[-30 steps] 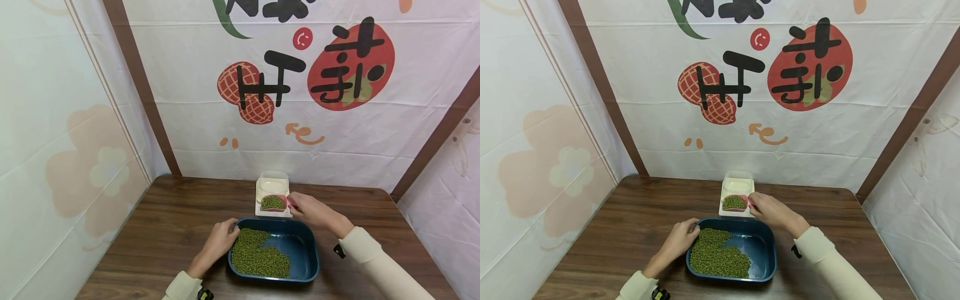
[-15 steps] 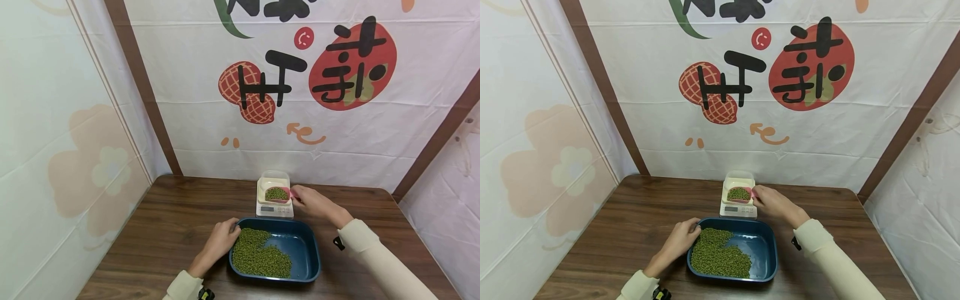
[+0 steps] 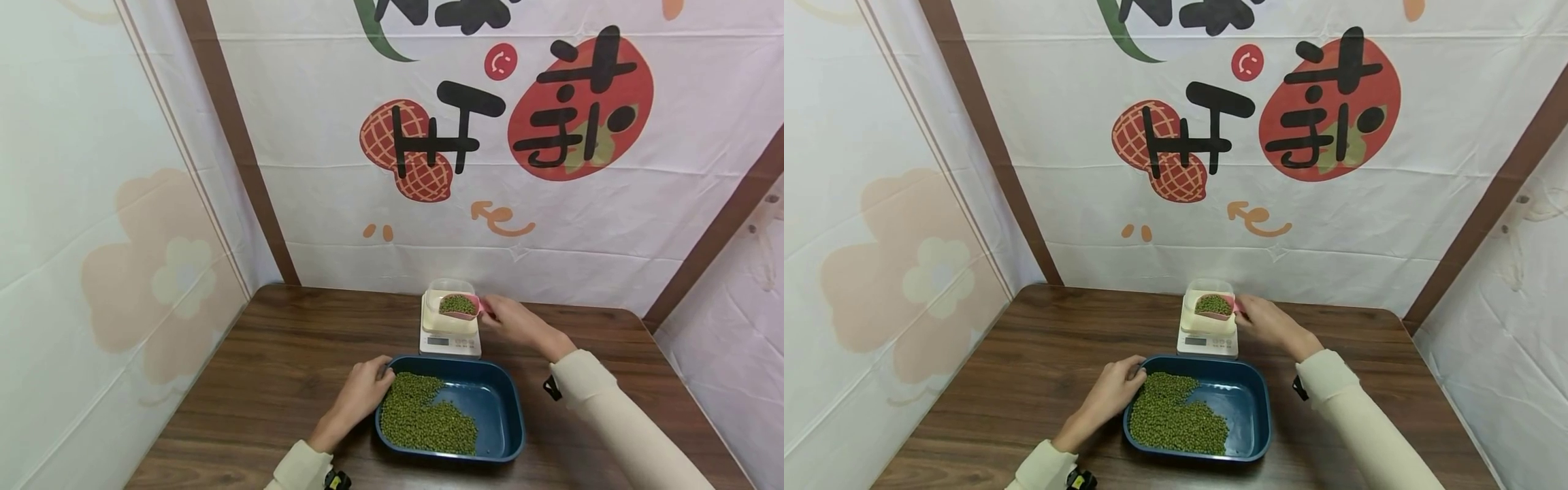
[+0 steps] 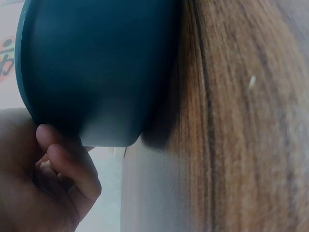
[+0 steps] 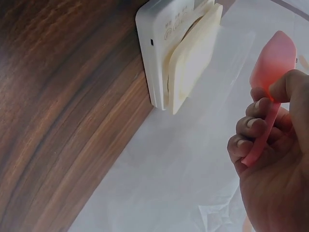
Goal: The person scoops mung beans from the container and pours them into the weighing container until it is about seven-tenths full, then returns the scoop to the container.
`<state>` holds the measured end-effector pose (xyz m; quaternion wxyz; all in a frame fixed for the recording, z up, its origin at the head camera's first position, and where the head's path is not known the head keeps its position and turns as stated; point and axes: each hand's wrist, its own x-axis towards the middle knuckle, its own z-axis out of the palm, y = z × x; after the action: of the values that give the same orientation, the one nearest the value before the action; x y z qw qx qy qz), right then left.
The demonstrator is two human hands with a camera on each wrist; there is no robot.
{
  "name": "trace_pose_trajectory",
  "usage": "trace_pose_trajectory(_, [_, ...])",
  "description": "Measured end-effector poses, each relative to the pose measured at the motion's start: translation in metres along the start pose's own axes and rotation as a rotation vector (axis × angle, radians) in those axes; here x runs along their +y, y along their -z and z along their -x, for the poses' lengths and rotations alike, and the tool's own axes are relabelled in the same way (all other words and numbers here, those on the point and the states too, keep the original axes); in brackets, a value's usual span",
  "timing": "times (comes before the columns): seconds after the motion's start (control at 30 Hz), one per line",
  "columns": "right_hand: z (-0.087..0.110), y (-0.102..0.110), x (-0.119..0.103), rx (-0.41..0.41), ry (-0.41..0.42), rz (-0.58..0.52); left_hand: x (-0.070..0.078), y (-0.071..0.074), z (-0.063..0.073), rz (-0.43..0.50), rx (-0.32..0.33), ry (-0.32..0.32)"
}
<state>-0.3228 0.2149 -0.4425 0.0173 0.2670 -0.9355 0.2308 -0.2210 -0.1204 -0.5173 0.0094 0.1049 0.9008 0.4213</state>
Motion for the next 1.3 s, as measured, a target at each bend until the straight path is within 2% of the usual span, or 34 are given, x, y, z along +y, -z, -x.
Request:
trace_pose_trajectory(0.43, [-0.005, 0.006, 0.009, -0.007, -0.021, 0.054, 0.0, 0.0, 0.0, 0.003, 0.0, -0.007])
trace_pose_trajectory(0.67, [-0.007, 0.007, 0.015, 0.008, -0.005, 0.083, -0.001, 0.0, -0.001, 0.001, -0.002, -0.017])
trace_pose_trajectory(0.83, [-0.007, 0.01, 0.015, -0.008, -0.028, 0.082, -0.001, -0.001, -0.001, -0.006, 0.004, -0.022])
trace_pose_trajectory(1.3, [-0.014, 0.014, 0.016, 0.001, -0.014, 0.123, 0.0, 0.0, 0.0, -0.009, 0.006, -0.019])
